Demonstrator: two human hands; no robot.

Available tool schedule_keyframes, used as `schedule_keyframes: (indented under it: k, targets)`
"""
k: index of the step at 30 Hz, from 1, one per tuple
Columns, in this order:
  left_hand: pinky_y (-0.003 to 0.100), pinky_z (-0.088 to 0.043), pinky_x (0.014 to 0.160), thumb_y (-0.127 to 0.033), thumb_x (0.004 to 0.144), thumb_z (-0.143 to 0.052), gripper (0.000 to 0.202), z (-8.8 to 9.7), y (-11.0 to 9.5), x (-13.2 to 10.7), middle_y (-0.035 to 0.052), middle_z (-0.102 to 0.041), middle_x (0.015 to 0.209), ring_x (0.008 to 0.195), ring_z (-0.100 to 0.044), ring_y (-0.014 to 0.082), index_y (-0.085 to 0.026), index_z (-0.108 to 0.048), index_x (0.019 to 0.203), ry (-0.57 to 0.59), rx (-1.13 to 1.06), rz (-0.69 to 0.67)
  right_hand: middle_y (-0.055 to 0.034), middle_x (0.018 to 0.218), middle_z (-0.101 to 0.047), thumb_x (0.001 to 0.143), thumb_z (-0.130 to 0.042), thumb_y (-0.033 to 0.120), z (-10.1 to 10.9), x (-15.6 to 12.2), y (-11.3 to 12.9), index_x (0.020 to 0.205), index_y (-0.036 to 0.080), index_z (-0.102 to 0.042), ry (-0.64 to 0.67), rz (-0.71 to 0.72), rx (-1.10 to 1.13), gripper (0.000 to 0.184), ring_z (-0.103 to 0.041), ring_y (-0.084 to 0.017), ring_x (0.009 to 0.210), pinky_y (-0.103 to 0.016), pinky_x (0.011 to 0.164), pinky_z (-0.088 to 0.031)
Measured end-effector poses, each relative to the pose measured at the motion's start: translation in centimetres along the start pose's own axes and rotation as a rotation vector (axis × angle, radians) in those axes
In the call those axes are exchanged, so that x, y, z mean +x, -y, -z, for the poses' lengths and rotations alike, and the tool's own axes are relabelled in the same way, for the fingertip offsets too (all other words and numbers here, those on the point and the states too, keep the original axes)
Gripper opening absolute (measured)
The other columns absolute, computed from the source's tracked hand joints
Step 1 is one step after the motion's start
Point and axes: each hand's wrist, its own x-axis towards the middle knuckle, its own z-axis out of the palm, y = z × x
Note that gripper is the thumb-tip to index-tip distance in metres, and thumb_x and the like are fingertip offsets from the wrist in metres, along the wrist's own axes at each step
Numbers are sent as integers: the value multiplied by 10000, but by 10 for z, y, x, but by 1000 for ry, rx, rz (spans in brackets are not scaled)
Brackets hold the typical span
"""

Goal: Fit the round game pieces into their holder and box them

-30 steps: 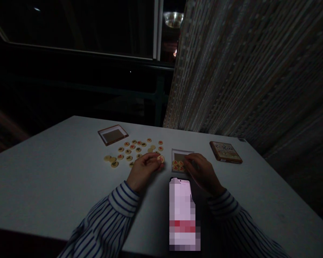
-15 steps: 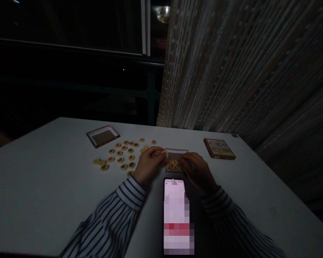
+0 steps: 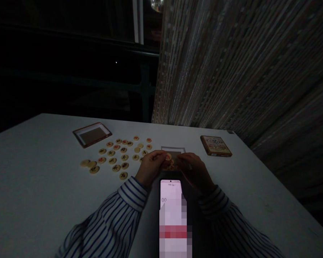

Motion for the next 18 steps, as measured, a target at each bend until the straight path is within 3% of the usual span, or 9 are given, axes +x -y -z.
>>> schedule_keyframes:
  k: [8, 12, 18]
  targets:
    - [277, -526, 679, -264, 637, -702, 226, 1, 5, 0, 47, -698, 767, 664, -635, 135, -125, -680, 814, 10, 23, 3, -29, 822, -652, 914, -382, 380, 0, 7, 10, 961, 235, -628, 148, -4, 11, 290, -583, -151, 748, -283, 661, -406]
    - [273, -524, 673, -229, 650, -685, 145, -1, 3, -2, 36, -700, 736, 673, -630, 140, -141, -693, 765, -5, 107, -35, -7, 755, -641, 946, -301, 330, 1, 13, 17, 956, 216, -620, 259, 11, 98, 338, -566, -121, 692, -261, 628, -380]
    - [263, -516, 656, -214, 675, -661, 73, -3, 3, -3, 12, -690, 693, 634, -622, 124, -170, -688, 727, 39, 114, -32, -3, 796, -659, 943, -327, 299, 2, 14, 21, 1004, 225, -620, 240, 14, 147, 308, -573, -122, 732, -270, 656, -383]
